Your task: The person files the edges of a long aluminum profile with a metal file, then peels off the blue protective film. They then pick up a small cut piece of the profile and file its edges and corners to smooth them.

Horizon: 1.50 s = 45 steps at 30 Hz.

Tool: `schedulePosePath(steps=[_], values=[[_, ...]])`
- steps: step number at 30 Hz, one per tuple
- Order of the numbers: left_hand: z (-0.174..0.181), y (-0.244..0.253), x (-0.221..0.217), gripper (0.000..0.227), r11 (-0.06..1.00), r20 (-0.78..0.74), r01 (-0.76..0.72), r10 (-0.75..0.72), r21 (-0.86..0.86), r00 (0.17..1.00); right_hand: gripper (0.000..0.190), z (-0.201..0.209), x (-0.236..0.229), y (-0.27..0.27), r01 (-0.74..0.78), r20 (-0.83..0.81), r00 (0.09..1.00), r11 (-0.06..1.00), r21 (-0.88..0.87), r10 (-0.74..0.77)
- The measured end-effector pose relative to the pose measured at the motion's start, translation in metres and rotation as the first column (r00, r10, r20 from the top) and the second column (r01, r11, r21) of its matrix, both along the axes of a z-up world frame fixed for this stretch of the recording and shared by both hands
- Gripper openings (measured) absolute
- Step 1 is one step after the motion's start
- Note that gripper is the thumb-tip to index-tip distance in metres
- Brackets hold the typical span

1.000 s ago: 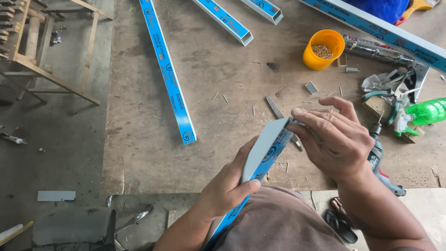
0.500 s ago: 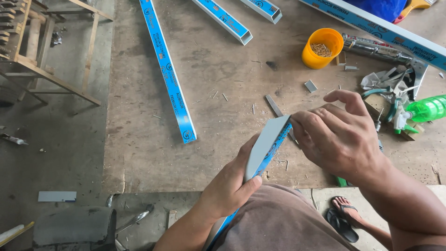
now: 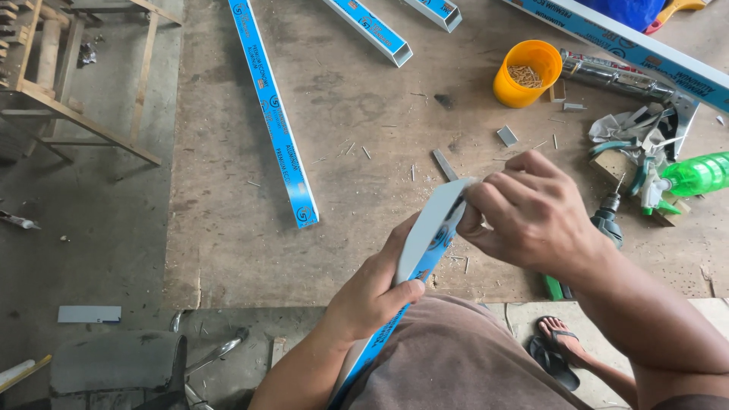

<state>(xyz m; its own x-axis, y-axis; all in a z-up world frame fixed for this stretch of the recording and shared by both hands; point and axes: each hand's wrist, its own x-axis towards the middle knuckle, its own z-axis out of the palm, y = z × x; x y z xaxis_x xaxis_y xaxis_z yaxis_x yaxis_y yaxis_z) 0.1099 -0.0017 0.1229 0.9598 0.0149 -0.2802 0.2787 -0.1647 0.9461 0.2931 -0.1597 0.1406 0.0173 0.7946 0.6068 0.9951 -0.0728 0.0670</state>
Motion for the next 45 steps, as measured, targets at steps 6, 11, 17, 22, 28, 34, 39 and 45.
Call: schedulePosePath(steps=[6, 11, 17, 22, 28, 34, 39, 45], values=[[-0.003, 0.000, -0.001, 0.084, 1.000, -0.048, -0.001, 0.000, -0.013, 0.999, 0.023, -0.004, -0.008, -0.008, -0.081, -0.121, 0.991, 0.988, -0.130, 0.065], [-0.012, -0.001, -0.002, 0.084, 0.995, -0.067, 0.018, -0.025, -0.103, 0.997, 0.018, -0.011, -0.005, -0.017, -0.265, -0.366, 0.916, 0.931, -0.251, 0.163], [-0.024, -0.005, -0.005, 0.084, 0.974, -0.079, 0.023, -0.041, -0.227, 0.996, 0.013, -0.026, -0.012, -0.032, -0.349, -0.488, 0.865, 0.839, -0.419, 0.116], [-0.031, -0.003, -0.003, 0.084, 0.984, -0.170, 0.019, -0.049, -0.176, 0.984, 0.013, -0.042, -0.029, -0.036, -0.386, -0.580, 0.815, 0.757, -0.527, 0.011], [-0.037, 0.013, -0.013, 0.079, 0.953, -0.010, -0.070, 0.071, -0.293, 0.997, 0.017, -0.024, -0.038, -0.037, -0.368, -0.819, 0.563, 0.921, -0.128, 0.111], [-0.011, 0.002, -0.018, 0.083, 0.989, -0.014, -0.020, 0.018, -0.150, 1.000, 0.025, -0.040, -0.030, -0.030, 0.316, -0.695, 0.693, 0.947, 0.054, -0.191], [-0.008, 0.005, -0.020, 0.081, 0.996, -0.004, -0.029, 0.029, -0.087, 1.000, 0.017, -0.046, -0.035, -0.021, 0.330, -0.580, 0.794, 0.931, 0.157, -0.183], [-0.008, 0.003, -0.019, 0.082, 0.999, -0.032, -0.027, 0.026, -0.034, 0.999, 0.015, -0.049, -0.038, -0.017, 0.373, -0.398, 0.875, 0.907, 0.194, -0.275]])
